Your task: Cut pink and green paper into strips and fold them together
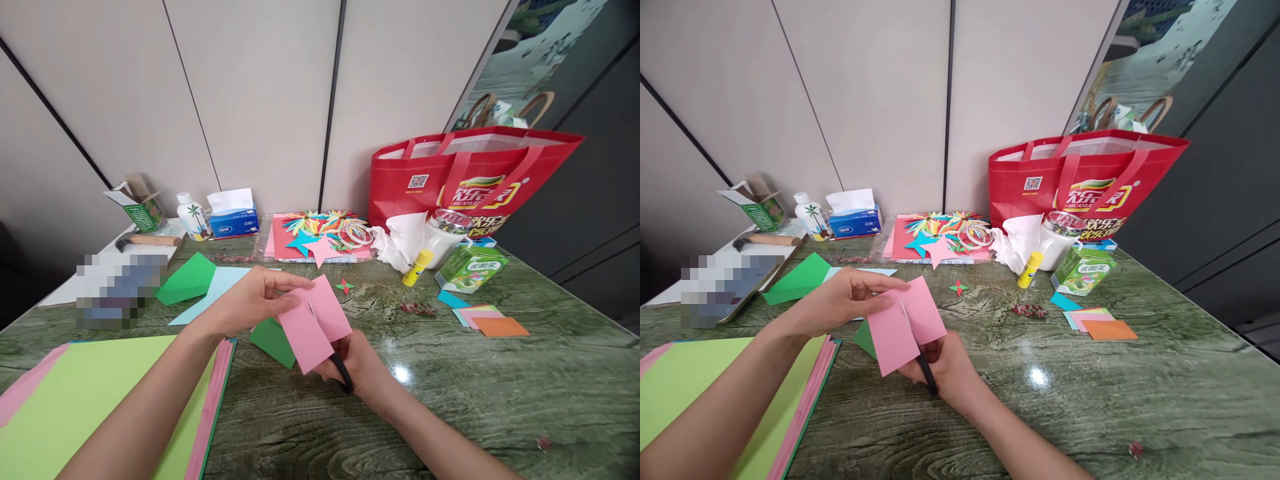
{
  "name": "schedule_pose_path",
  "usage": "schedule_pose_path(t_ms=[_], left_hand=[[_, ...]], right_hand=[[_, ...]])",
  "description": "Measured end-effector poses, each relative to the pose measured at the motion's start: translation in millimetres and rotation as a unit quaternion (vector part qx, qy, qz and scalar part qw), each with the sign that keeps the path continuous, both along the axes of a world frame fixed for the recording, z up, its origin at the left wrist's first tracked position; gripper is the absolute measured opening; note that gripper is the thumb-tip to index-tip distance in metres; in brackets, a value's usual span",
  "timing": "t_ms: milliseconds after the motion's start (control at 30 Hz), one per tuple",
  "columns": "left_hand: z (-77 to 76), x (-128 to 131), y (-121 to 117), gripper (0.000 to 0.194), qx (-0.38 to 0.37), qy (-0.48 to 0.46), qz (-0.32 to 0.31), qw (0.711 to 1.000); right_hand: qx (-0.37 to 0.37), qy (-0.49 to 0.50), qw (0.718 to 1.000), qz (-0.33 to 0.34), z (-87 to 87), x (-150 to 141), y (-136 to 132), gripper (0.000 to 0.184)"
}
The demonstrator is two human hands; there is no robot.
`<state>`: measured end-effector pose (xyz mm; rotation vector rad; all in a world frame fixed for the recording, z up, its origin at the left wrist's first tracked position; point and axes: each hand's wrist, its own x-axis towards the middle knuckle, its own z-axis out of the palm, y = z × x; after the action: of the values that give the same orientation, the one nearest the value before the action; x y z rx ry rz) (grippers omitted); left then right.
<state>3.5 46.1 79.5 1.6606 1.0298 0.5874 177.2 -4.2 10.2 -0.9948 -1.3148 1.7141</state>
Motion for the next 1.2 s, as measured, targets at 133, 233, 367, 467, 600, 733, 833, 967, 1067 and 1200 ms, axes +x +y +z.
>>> schedule_pose_path(t_ms=[133,233,367,467,600,733,833,967,1067,1200], left_hand=[[-0.6,0.5,0.8,0.035,-0.004,-0.008,0.000,1.000],[-1.6,0.2,1.6,0.035,-0.005,-0.012,-0.002,1.000],[-2.2,-0.4,2.3,0.033,-0.010,-0.017,-0.003,1.000],[-1.7,-0.8,1.9,0.032,-0.008,-0.015,-0.003,1.000],[-1.1,-1.5,0.9,0.031,-0.004,-0.008,-0.003,1.000],[-1.3,-1.6,0.9,0.032,-0.001,-0.008,-0.003,1.000],[-1.0,-0.9,0.8,0.033,0.004,-0.005,-0.001,1.000],[0.2,0.1,0.6,0.031,0.008,0.003,0.003,1.000],[0.7,0.3,0.6,0.029,0.009,0.009,0.003,1.000],[0.1,0.4,0.2,0.031,0.009,0.008,-0.002,1.000]], right_hand=[[-0.004,-0.025,1.000,-0.004,-1.4,0.6,0.8,0.031],[-0.007,-0.031,0.999,-0.002,-2.4,0.9,1.1,0.031],[-0.003,-0.027,1.000,-0.001,-1.9,1.6,0.4,0.031],[-0.003,-0.031,1.000,0.000,-0.3,1.7,0.1,0.030],[-0.007,-0.033,0.999,-0.001,1.7,0.8,0.3,0.029],[-0.009,-0.033,0.999,-0.005,0.9,-0.2,0.3,0.027],[-0.009,-0.027,1.000,-0.008,-0.8,-0.5,0.2,0.025],[-0.012,-0.014,1.000,-0.018,-1.4,-1.2,0.2,0.024],[-0.014,-0.020,1.000,-0.019,-1.6,-1.9,0.5,0.023],[-0.010,-0.022,0.999,-0.023,-2.1,-1.7,0.6,0.022]])
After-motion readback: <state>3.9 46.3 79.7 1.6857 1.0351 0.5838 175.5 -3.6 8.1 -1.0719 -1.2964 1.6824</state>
